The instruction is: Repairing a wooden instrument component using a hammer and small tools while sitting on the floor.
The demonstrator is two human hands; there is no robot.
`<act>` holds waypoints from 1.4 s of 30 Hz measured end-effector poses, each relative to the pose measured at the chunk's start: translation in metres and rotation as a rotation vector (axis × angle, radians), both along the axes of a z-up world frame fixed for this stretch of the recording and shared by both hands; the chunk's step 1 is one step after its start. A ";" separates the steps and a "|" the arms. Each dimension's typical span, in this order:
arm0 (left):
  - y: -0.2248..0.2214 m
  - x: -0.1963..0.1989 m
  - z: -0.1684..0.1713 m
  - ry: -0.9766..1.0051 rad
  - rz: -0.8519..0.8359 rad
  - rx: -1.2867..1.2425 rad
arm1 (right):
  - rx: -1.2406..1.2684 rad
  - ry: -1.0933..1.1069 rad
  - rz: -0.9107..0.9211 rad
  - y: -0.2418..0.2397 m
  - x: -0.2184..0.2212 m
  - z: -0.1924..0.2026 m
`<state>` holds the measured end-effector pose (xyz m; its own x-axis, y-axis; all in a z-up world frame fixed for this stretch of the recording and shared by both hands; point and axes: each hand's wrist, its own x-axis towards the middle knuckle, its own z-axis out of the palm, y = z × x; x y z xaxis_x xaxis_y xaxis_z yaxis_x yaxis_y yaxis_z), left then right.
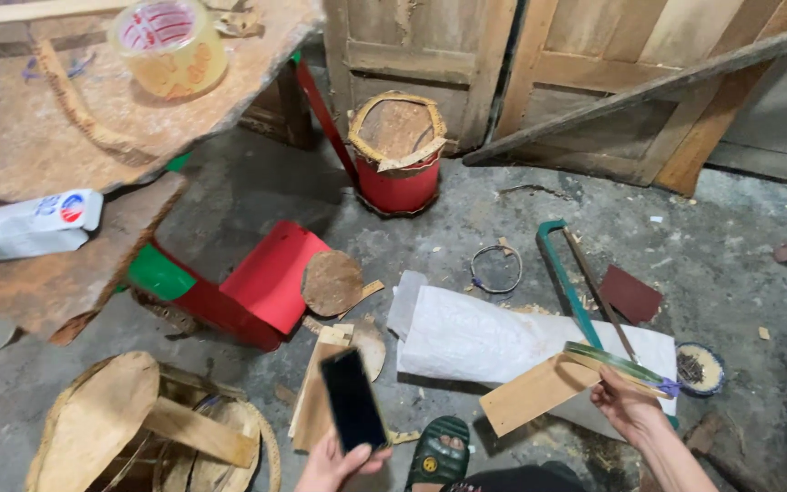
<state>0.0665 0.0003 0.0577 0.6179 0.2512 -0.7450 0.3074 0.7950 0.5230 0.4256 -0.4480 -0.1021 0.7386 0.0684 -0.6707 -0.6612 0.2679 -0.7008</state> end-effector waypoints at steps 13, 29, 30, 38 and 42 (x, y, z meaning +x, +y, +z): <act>-0.008 0.083 0.012 0.115 0.068 -0.157 | -0.224 0.042 0.180 0.042 0.041 -0.004; 0.053 -0.044 -0.068 0.421 0.270 -0.177 | -0.243 0.031 0.292 0.056 0.026 0.023; 0.057 -0.048 -0.077 0.377 0.283 -0.141 | -0.225 0.021 0.288 0.054 0.026 0.019; 0.072 -0.068 -0.102 0.284 0.331 -0.107 | -0.214 -0.014 0.409 0.054 0.017 0.055; 0.076 -0.068 -0.093 0.306 0.365 -0.135 | -0.193 -0.022 0.361 0.054 0.022 0.044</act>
